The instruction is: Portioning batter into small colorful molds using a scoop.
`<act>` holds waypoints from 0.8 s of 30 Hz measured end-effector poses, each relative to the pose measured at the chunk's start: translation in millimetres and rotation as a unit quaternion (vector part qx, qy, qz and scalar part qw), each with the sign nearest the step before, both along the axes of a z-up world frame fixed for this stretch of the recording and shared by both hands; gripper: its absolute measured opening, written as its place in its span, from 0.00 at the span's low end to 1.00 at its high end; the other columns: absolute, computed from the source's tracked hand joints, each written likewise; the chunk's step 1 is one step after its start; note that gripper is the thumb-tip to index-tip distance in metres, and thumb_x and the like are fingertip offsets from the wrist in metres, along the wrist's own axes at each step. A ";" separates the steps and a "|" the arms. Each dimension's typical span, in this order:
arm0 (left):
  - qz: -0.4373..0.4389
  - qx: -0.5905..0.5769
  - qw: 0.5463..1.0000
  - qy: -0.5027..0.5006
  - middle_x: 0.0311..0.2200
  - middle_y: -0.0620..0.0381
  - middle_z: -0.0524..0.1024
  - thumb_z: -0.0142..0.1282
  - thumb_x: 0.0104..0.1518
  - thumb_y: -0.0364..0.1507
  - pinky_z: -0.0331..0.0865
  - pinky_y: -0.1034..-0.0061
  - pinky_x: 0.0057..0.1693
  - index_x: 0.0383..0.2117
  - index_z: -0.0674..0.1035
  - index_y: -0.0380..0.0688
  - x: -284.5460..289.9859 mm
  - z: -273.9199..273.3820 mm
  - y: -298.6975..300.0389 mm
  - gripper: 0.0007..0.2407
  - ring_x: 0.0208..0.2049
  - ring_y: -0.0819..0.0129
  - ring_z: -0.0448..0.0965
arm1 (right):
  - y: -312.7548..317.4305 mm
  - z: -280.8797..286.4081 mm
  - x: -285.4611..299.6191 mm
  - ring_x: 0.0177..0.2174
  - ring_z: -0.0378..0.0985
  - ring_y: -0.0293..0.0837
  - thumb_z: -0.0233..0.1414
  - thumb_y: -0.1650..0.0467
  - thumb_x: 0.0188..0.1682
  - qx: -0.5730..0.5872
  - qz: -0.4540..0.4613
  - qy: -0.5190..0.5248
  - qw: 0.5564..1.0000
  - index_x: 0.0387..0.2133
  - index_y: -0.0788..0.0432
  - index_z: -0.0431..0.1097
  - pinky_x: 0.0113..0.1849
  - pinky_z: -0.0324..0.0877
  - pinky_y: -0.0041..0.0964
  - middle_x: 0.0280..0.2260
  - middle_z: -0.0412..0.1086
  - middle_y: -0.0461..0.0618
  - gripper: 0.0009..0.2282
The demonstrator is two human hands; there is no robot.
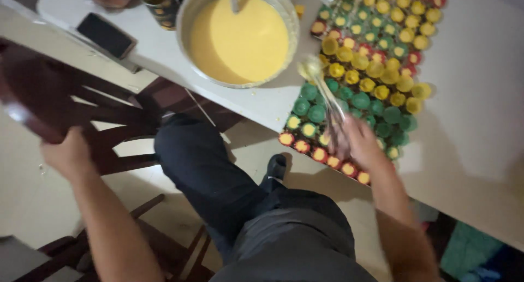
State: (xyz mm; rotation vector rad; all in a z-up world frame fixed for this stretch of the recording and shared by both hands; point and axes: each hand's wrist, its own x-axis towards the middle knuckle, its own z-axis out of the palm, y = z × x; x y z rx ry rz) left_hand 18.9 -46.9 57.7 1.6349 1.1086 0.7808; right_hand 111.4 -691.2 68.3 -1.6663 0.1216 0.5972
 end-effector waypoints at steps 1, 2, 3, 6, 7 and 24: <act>0.006 0.003 1.000 -0.002 0.41 0.47 0.82 0.64 0.50 0.28 0.75 0.69 0.46 0.47 0.79 0.33 -4.4 -7.8 3.7 0.18 0.38 0.60 0.81 | 25.7 28.2 22.1 0.17 0.67 0.46 0.37 0.55 0.64 0.003 0.006 -0.002 1.000 0.45 0.69 0.70 0.21 0.66 0.36 0.24 0.72 0.57 0.26; 0.006 0.037 0.999 0.020 0.42 0.48 0.82 0.65 0.49 0.28 0.76 0.70 0.49 0.47 0.79 0.33 -4.9 -15.0 8.6 0.18 0.41 0.61 0.83 | 52.2 57.1 45.4 0.23 0.72 0.50 0.40 0.56 0.61 -0.143 0.080 -0.142 0.976 0.45 0.65 0.71 0.26 0.69 0.41 0.28 0.74 0.57 0.23; 0.005 0.070 0.997 0.041 0.42 0.49 0.83 0.65 0.49 0.29 0.77 0.71 0.53 0.46 0.80 0.33 -5.0 -21.5 13.8 0.19 0.43 0.63 0.85 | 78.7 87.6 67.7 0.28 0.77 0.54 0.43 0.57 0.58 -0.281 0.148 -0.278 0.907 0.45 0.62 0.72 0.31 0.73 0.46 0.31 0.75 0.57 0.20; 0.002 0.066 0.996 0.055 0.42 0.47 0.83 0.65 0.50 0.30 0.75 0.70 0.53 0.46 0.80 0.32 -3.0 0.3 -3.2 0.19 0.44 0.61 0.84 | 155.9 141.2 120.1 0.35 0.80 0.61 0.44 0.55 0.57 -0.508 0.256 -0.218 0.793 0.41 0.57 0.76 0.39 0.74 0.56 0.34 0.77 0.62 0.20; 0.008 0.068 0.997 0.048 0.42 0.47 0.83 0.65 0.50 0.30 0.75 0.70 0.53 0.46 0.80 0.32 -1.4 3.4 -6.3 0.19 0.44 0.61 0.84 | 172.4 133.7 135.3 0.35 0.80 0.61 0.44 0.55 0.57 -0.508 0.256 -0.228 0.791 0.41 0.57 0.76 0.39 0.74 0.56 0.34 0.77 0.62 0.20; 0.043 -0.014 0.986 0.158 0.44 0.43 0.81 0.61 0.48 0.32 0.71 0.63 0.56 0.49 0.79 0.35 4.5 43.2 -32.8 0.21 0.46 0.54 0.82 | 205.0 35.1 248.6 0.18 0.75 0.46 0.37 0.58 0.59 -0.070 0.241 0.266 0.931 0.48 0.62 0.70 0.10 0.56 0.24 0.32 0.76 0.68 0.21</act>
